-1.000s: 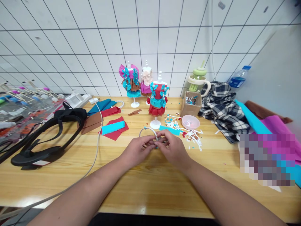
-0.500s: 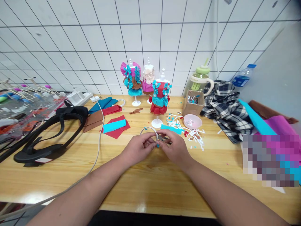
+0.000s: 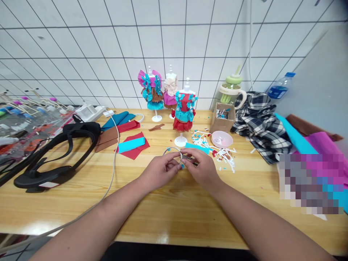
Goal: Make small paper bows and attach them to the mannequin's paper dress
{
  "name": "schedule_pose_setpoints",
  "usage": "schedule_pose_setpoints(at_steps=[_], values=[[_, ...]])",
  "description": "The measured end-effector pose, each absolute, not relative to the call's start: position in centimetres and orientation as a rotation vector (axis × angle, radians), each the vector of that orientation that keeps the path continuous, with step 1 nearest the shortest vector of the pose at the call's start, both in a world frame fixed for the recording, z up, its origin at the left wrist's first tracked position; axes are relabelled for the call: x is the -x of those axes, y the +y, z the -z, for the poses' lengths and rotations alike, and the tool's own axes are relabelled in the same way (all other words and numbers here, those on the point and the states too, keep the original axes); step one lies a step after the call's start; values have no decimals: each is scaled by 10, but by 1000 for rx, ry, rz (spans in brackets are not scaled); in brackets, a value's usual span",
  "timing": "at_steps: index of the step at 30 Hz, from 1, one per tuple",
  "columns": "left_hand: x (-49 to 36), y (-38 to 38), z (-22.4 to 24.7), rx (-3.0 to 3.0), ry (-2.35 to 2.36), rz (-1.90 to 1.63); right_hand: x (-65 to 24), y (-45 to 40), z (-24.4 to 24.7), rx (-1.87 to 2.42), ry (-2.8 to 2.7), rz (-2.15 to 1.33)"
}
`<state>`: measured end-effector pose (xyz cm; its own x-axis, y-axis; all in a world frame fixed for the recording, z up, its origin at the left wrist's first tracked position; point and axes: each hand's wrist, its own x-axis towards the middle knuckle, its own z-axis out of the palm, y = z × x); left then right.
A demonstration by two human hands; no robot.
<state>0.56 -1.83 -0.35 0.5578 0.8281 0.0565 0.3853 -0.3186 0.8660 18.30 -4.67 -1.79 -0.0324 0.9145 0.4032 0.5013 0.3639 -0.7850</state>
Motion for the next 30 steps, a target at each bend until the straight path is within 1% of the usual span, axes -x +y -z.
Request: schedule_pose_setpoints(at_steps=[8, 16, 20, 26, 30], values=[[-7, -17, 5, -1908, 1005, -650, -183, -46, 19, 1252, -1663, -489], [-7, -18, 0, -2064, 1067, -580, -184, -45, 18, 1264, -1721, -528], [-4, -15, -1, -2207, 1166, -551, -182, -46, 17, 1265, -1761, -492], [-1, -11, -3, -2290, 1212, -628, -176, -51, 13, 1309, -1864, -459], [-6, -16, -7, -2197, 1196, -708, -172, -54, 11, 1284, -1863, -442]])
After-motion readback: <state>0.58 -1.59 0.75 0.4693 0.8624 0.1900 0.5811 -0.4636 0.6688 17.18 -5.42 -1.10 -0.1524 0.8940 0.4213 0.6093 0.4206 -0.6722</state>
